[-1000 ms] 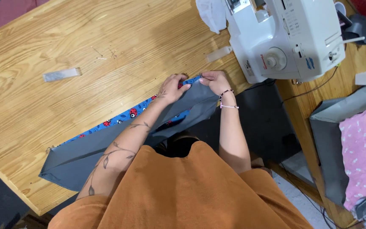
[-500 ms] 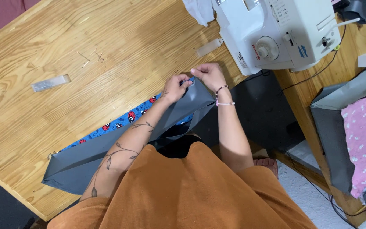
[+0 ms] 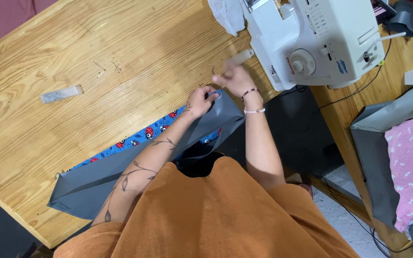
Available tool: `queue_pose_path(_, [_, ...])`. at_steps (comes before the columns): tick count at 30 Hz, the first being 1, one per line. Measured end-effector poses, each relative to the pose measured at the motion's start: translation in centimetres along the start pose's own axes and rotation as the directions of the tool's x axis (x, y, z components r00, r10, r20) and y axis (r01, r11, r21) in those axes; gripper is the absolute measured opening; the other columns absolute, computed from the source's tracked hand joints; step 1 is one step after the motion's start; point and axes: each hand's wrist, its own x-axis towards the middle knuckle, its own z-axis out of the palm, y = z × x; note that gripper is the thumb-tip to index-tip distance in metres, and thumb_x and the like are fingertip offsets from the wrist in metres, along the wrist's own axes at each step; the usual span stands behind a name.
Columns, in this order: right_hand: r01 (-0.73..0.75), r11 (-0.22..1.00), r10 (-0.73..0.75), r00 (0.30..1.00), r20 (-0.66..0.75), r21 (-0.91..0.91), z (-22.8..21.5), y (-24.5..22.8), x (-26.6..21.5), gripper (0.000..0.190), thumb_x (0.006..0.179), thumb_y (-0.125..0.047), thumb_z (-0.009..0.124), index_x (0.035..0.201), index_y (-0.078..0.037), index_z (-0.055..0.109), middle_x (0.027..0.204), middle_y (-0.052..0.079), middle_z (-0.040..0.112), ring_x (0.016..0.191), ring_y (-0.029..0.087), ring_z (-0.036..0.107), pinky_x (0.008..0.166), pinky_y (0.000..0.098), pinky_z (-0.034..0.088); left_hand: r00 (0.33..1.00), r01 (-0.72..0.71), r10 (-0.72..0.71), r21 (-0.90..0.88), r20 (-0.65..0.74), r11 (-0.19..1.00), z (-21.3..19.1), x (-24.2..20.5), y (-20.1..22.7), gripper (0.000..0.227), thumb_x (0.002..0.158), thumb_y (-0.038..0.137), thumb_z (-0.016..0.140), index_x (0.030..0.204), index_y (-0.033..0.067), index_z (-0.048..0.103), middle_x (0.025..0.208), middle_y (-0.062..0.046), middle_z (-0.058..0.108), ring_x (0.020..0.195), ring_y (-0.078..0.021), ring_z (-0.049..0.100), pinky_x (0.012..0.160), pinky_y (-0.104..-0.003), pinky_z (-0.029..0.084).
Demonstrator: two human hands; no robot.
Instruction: The person folds a piece of gray fabric with a patterned edge on a wooden table and secures the folded edge using pins. They repeatedly adjust the fabric and insert pins along the seam to hold the layers in place.
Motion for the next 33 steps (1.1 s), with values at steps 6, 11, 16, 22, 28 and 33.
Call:
queue_pose_path(6, [-0.027, 0.988, 0.027, 1.000, 0.001, 0.150, 0.6, 0.9, -3.5, 0.045, 0.084, -0.044, 0.080, 0.111, -0.009, 0.075, 0.113, 0.012, 0.074, 0.115, 0.030, 0.066, 0.097, 0.0414, 0.051, 0.998, -0.067, 0.069, 0.125, -0.009, 0.990, -1.1, -1.5, 2.1, 0.008, 0.090, 0.022, 0.070, 0.091, 0.0216, 0.062, 0.092, 0.000, 0.072, 0.102, -0.0285, 0.070, 0.090, -0.047, 0.052])
queue_pose_path(11, [-0.013, 0.964, 0.031, 0.997, -0.064, 0.264, 3.4, 7.1, 0.4, 0.032, 0.089, -0.048, 0.076, 0.099, -0.018, 0.079, 0.097, 0.002, 0.075, 0.097, 0.017, 0.068, 0.083, 0.0318, 0.053, 0.998, -0.026, 0.037, 0.220, -0.046, 0.975, -0.8, -1.9, 2.7, 0.009, 0.093, 0.029, 0.065, 0.100, 0.0260, 0.071, 0.105, -0.002, 0.072, 0.108, -0.0290, 0.068, 0.093, -0.047, 0.054])
queue_pose_path(16, [0.035, 0.937, -0.030, 0.999, -0.020, 0.348, 3.6, 7.4, 0.3, 0.024, 0.093, -0.041, 0.073, 0.104, -0.021, 0.079, 0.095, -0.002, 0.075, 0.091, 0.008, 0.064, 0.080, 0.0267, 0.051, 0.993, 0.093, -0.081, 0.145, -0.085, 0.985, -0.2, -1.8, 2.3, 0.022, 0.094, 0.040, 0.065, 0.101, 0.0240, 0.077, 0.111, -0.007, 0.072, 0.115, -0.0352, 0.065, 0.102, -0.053, 0.048])
queue_pose_path(22, [0.114, 0.859, -0.133, 0.991, 0.003, 0.499, 2.0, 5.1, -2.2, 0.020, 0.097, -0.022, 0.066, 0.111, -0.011, 0.076, 0.102, 0.001, 0.073, 0.096, 0.010, 0.058, 0.087, 0.0256, 0.048, 0.984, 0.177, -0.176, 0.056, -0.017, 0.983, 0.7, -1.1, 1.6, 0.017, 0.090, 0.043, 0.068, 0.102, 0.0338, 0.076, 0.121, -0.001, 0.071, 0.125, -0.0310, 0.060, 0.113, -0.059, 0.027])
queue_pose_path(28, [0.173, 0.829, -0.232, 0.972, 0.044, 0.532, 2.2, 7.4, -1.2, 0.019, 0.096, -0.007, 0.066, 0.113, -0.011, 0.074, 0.103, 0.000, 0.072, 0.094, 0.007, 0.060, 0.090, 0.0239, 0.050, 0.991, 0.062, -0.049, 0.103, -0.122, 0.993, 1.7, -1.0, 1.4, 0.007, 0.090, 0.035, 0.072, 0.094, 0.0316, 0.076, 0.113, 0.002, 0.070, 0.116, -0.0279, 0.063, 0.111, -0.054, 0.027])
queue_pose_path(33, [0.217, 0.839, -0.233, 0.972, -0.030, 0.498, 2.6, 7.5, -1.7, 0.015, 0.097, -0.007, 0.065, 0.108, -0.012, 0.073, 0.096, -0.004, 0.073, 0.088, 0.005, 0.060, 0.087, 0.0237, 0.051, 0.952, -0.194, 0.272, 0.412, -0.140, 0.890, 1.4, -1.9, 4.0, 0.011, 0.094, 0.028, 0.072, 0.092, 0.0166, 0.071, 0.096, 0.001, 0.071, 0.098, -0.0211, 0.070, 0.112, -0.052, 0.029])
